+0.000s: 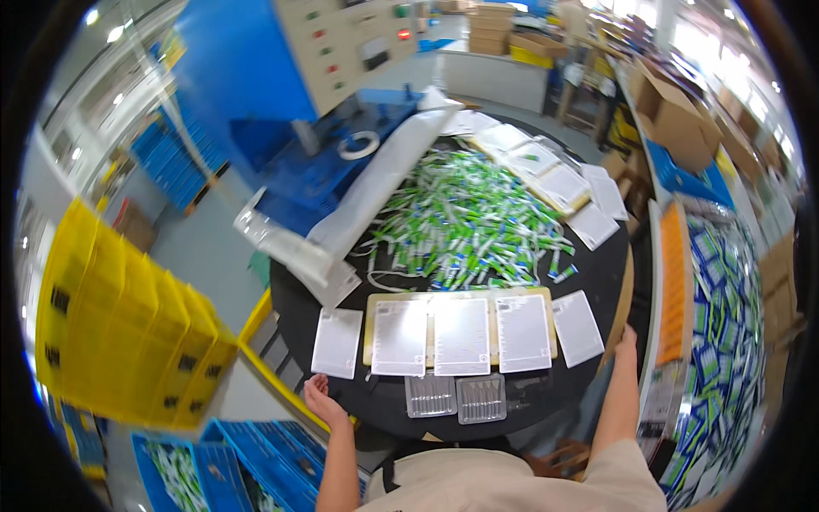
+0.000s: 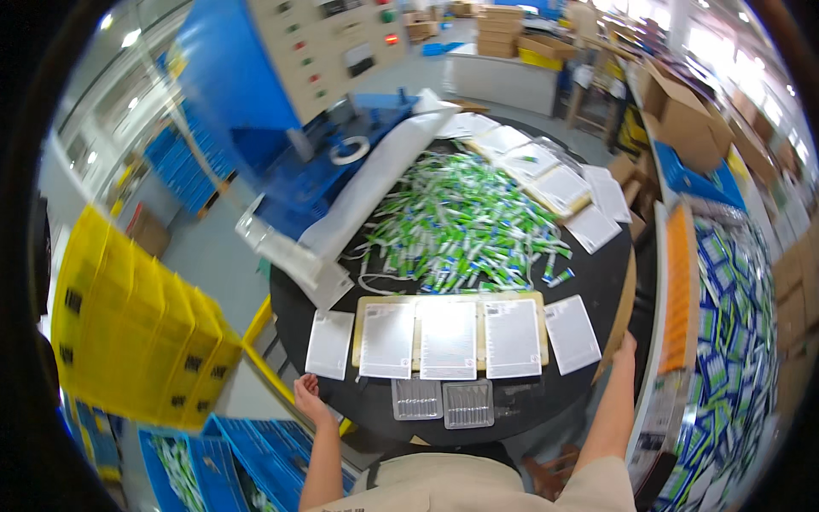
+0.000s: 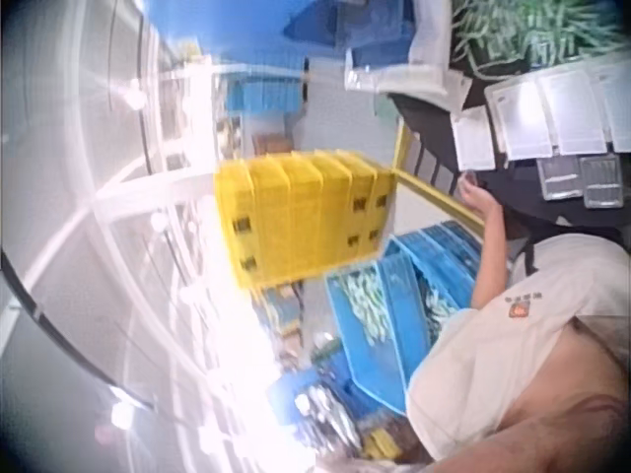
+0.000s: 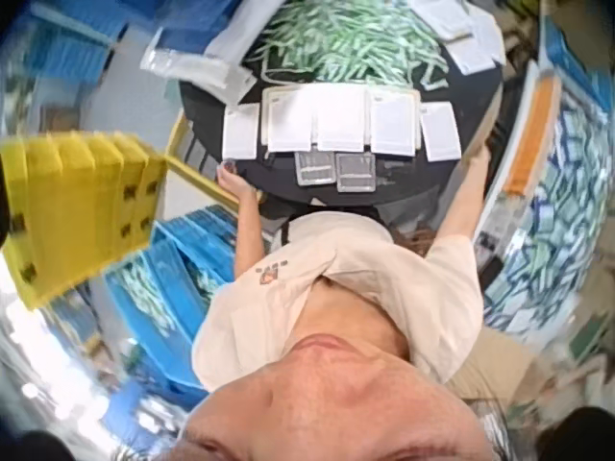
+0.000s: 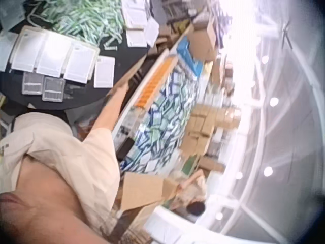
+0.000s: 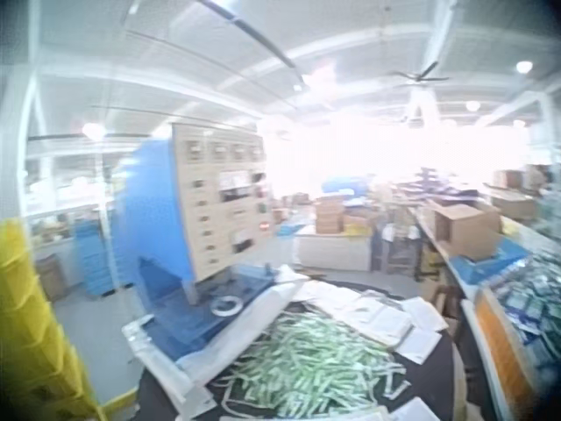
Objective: The person places green cylindrical batteries into a wooden jig with three compartments, then covers each compartment with a clear plastic sheet and a white paper label. The person repeats this process multiple times, handling batteries, plastic sheets, and labels by hand.
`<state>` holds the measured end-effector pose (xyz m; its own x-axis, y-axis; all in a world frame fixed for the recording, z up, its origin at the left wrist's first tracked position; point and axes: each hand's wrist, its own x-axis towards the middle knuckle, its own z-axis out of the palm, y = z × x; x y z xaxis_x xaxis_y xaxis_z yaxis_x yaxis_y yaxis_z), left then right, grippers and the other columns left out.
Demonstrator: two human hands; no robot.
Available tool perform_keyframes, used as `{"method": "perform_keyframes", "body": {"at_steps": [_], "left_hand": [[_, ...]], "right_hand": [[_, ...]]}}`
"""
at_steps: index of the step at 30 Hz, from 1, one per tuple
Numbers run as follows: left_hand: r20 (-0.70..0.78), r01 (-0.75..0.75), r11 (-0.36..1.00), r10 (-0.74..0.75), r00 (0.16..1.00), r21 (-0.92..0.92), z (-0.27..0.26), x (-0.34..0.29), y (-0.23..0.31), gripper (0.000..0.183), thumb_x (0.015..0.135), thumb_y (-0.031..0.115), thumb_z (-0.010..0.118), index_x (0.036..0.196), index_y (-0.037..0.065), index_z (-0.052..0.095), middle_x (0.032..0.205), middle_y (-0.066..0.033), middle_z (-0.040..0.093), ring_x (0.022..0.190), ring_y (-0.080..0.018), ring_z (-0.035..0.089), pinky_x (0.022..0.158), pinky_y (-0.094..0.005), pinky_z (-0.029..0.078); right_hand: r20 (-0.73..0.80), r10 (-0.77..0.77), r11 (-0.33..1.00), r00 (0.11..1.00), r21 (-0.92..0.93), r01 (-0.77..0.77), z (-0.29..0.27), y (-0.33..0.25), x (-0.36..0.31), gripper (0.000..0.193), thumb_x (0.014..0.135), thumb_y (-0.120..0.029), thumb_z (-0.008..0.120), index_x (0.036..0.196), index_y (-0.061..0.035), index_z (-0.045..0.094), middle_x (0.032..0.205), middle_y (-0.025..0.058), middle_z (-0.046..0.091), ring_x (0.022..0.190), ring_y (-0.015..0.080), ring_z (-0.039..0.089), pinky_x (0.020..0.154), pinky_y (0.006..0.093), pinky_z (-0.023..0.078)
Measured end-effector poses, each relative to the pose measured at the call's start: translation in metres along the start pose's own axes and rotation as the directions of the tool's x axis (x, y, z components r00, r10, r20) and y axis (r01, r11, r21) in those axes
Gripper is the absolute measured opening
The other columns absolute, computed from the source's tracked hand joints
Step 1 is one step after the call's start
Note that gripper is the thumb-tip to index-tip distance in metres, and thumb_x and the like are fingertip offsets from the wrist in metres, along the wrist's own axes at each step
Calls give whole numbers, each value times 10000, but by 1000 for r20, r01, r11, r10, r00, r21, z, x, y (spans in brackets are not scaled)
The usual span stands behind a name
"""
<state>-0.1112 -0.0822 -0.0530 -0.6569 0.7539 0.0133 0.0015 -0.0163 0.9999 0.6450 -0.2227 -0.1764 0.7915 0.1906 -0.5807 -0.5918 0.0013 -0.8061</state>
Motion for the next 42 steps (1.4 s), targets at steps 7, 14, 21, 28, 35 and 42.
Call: {"method": "perform_keyframes", "body": {"at_steps": [7,14,21,28,35,42], "left_hand": [[-220,549,792,-604,766,-267,-78,-15,-105,431,1040,432,438,1065,60,654,971,-89,667,848,-205,614,770,-340,506],[-192,591,760,-644,740,-272,-93,-50,-126,550,1068,535,367,1004,49,619,859,-87,671,740,-220,638,649,-358,539],[-51,818,533,-843,536,-215,-104,-69,-155,676,1039,634,312,1052,35,623,1018,-127,703,942,-287,684,843,-429,576],[212,901,362,-886,413,-240,-75,-90,-121,634,1028,635,377,1360,129,568,1402,-76,603,1287,-294,573,1067,-525,469],[529,832,347,-650,546,-433,-25,-127,-84,522,1059,464,453,1443,121,536,1460,-70,579,1317,-299,552,1138,-492,426],[585,805,433,-554,592,-405,-17,35,-92,506,1059,406,441,1422,70,547,1440,-140,591,1297,-368,575,1107,-525,471]], "right_hand": [[76,-53,999,996,2,53,-32,33,19,454,1071,-358,532,1272,40,614,1194,174,677,1051,341,664,926,504,527],[-47,-113,993,992,-47,111,-64,102,-85,484,1032,-397,604,1216,51,617,1143,144,665,970,301,656,882,474,553],[409,498,791,765,-575,-207,-77,148,-334,248,951,-83,515,988,107,669,898,190,725,640,237,642,513,289,473],[563,-587,247,582,-560,791,0,-29,-341,150,939,-77,609,986,13,719,897,181,720,818,347,693,774,386,548],[998,-1,-655,70,-54,754,53,-42,-302,636,855,-31,573,1479,-100,473,1570,186,392,1470,329,384,1206,527,297],[942,149,-524,-300,333,784,132,66,-380,503,921,-109,554,1401,37,526,1475,271,502,1392,371,492,1120,508,433]]}}
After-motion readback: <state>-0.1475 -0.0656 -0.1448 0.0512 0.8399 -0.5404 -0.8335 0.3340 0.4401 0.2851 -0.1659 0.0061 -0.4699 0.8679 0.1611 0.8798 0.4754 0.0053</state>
